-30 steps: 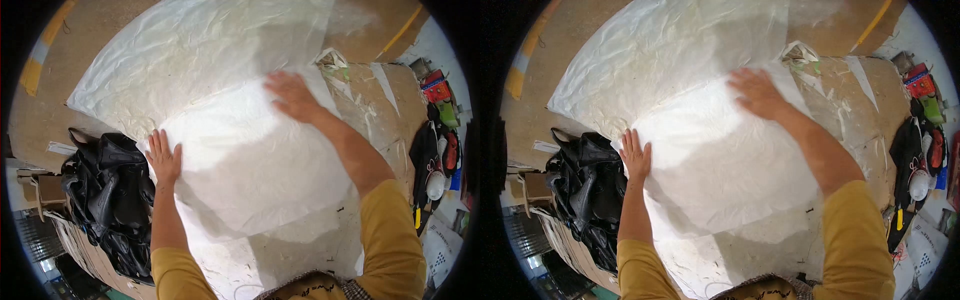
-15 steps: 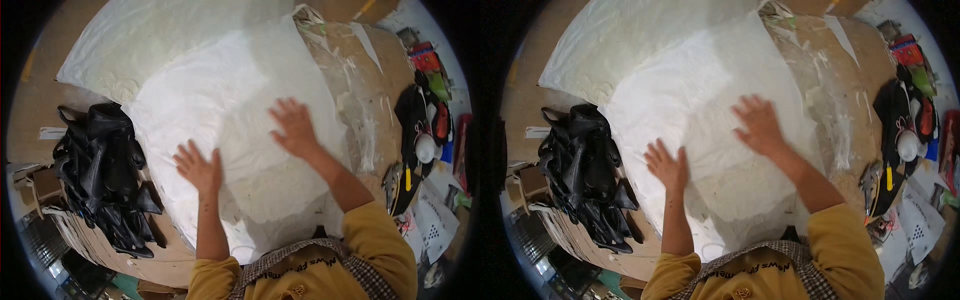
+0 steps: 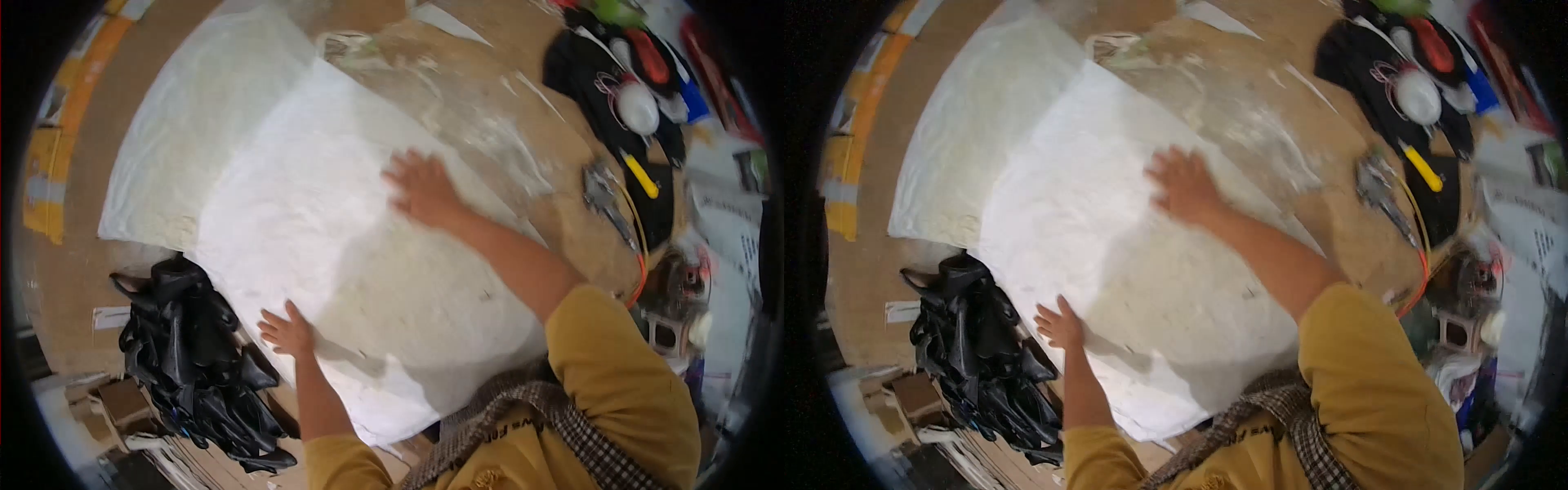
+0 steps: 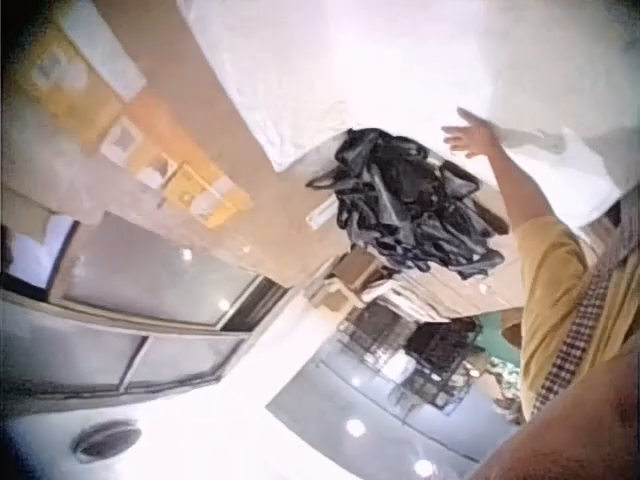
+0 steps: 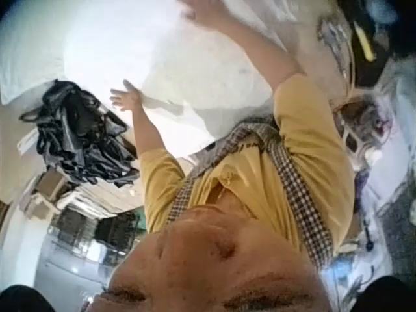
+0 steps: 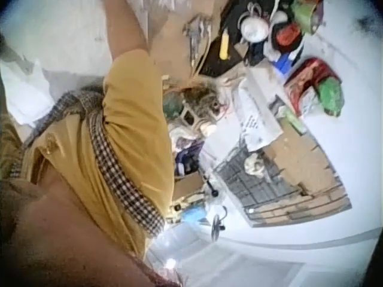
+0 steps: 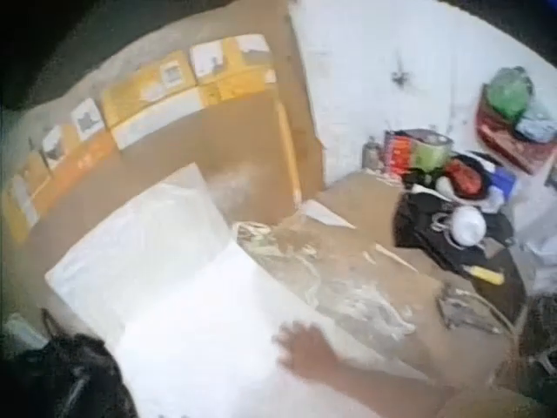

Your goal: Organizing foam and covers for bicycle seats on a factory workbench.

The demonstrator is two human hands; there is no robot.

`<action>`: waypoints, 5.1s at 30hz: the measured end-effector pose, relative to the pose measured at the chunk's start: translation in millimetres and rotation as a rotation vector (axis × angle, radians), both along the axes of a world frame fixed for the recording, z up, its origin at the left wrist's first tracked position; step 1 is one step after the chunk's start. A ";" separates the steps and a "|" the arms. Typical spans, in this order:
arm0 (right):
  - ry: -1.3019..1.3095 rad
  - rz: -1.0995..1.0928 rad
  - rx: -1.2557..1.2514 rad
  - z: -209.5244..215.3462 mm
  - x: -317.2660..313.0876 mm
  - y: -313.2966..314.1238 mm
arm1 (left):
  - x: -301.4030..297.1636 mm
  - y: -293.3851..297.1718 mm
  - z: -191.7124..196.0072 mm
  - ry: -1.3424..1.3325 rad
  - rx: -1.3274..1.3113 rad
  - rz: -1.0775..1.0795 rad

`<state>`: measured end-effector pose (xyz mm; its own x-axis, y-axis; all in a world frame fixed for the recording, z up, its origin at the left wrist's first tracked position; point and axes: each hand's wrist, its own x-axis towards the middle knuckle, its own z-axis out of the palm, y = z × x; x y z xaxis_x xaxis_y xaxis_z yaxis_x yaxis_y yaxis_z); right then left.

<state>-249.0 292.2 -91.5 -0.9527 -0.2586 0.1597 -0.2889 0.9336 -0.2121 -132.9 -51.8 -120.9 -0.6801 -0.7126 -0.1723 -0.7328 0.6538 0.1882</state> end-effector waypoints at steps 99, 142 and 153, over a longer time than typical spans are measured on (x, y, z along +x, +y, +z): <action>0.689 -1.436 -1.834 28.5 517.1 637.0 | 207.0 916.4 71.9 -0.147 1.211 -1.311; -0.231 1.019 0.086 206.0 172.1 41.5 | 199.7 165.8 207.1 0.993 1.316 0.475; -0.469 0.970 -0.897 190.4 214.9 13.4 | 255.0 145.9 180.2 1.297 1.611 0.561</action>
<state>-34.1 305.6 98.9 -0.4654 -0.8173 0.3398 -0.4695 -0.0975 -0.8775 122.0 94.2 59.3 -0.7071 -0.5764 -0.4096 0.2257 -0.7329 0.6418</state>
